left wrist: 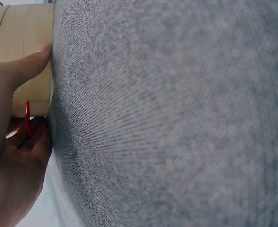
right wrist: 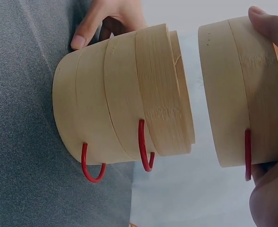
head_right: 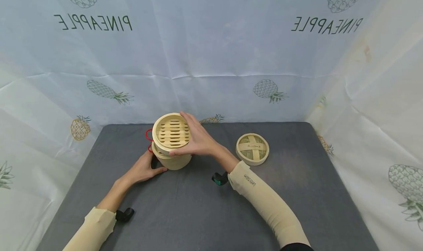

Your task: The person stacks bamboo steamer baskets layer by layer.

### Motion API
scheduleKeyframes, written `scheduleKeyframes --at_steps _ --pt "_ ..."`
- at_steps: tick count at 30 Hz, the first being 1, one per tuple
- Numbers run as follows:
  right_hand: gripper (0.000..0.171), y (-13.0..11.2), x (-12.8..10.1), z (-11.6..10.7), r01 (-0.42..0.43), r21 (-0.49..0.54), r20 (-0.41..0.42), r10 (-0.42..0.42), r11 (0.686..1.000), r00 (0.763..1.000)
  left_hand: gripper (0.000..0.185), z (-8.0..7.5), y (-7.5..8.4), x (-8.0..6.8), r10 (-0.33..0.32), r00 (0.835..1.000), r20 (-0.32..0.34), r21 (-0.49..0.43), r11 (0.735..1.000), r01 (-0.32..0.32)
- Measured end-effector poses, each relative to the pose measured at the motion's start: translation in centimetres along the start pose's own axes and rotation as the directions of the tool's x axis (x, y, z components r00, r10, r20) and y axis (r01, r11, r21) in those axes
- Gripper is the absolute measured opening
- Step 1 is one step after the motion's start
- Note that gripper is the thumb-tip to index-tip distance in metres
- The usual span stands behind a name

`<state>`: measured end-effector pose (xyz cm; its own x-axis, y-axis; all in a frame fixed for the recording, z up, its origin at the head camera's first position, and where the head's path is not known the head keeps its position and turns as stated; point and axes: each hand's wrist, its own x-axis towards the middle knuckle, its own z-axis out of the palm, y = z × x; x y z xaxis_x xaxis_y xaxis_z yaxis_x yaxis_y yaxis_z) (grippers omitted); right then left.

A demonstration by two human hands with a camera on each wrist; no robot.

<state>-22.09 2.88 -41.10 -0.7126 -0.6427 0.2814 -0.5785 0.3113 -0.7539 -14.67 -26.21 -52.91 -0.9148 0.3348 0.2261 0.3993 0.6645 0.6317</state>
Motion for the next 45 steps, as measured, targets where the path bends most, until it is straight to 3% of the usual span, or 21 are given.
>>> scheduleKeyframes --at_steps 5,12,18,23,34,37,41,45 --pt "0.137 0.0 0.3 0.2 -0.006 -0.006 0.019 0.006 1.0 1.0 0.108 0.5 -1.5 -0.1 0.076 0.996 -0.053 -0.017 0.997 -0.077" --pt "0.134 0.0 0.7 0.6 0.001 -0.002 0.03 -0.001 1.0 1.0 0.11 0.3 -0.6 0.0 0.045 0.999 -0.028 -0.036 0.998 -0.046" --pt "0.136 0.1 1.0 0.9 0.002 -0.004 0.036 -0.002 1.0 0.999 0.102 0.6 -1.6 0.0 0.089 0.995 -0.047 -0.032 0.995 -0.091" --pt "0.136 0.2 1.3 1.2 0.005 0.012 0.042 -0.005 1.0 0.999 0.102 0.6 -1.5 0.1 0.073 0.996 -0.057 -0.026 0.997 -0.074" --pt "0.133 0.6 1.5 2.0 0.002 -0.006 0.08 -0.001 1.0 0.997 0.113 2.5 -5.3 0.0 0.04 0.999 -0.032 0.054 0.998 -0.038" --pt "0.133 0.5 1.4 2.0 -0.004 -0.006 0.087 0.004 1.0 0.996 0.11 2.4 -5.0 0.0 0.05 0.998 -0.036 0.044 0.998 -0.048" --pt "0.134 0.3 1.5 2.0 0.003 -0.011 0.098 -0.002 1.0 0.995 0.107 1.2 -2.4 0.0 0.039 0.999 -0.02 0.02 0.999 -0.039" --pt "0.134 0.2 1.7 2.1 0.012 -0.007 0.106 -0.012 1.0 0.994 0.108 1.5 -3.0 0.0 -0.017 1.0 0.009 0.044 0.999 0.016"
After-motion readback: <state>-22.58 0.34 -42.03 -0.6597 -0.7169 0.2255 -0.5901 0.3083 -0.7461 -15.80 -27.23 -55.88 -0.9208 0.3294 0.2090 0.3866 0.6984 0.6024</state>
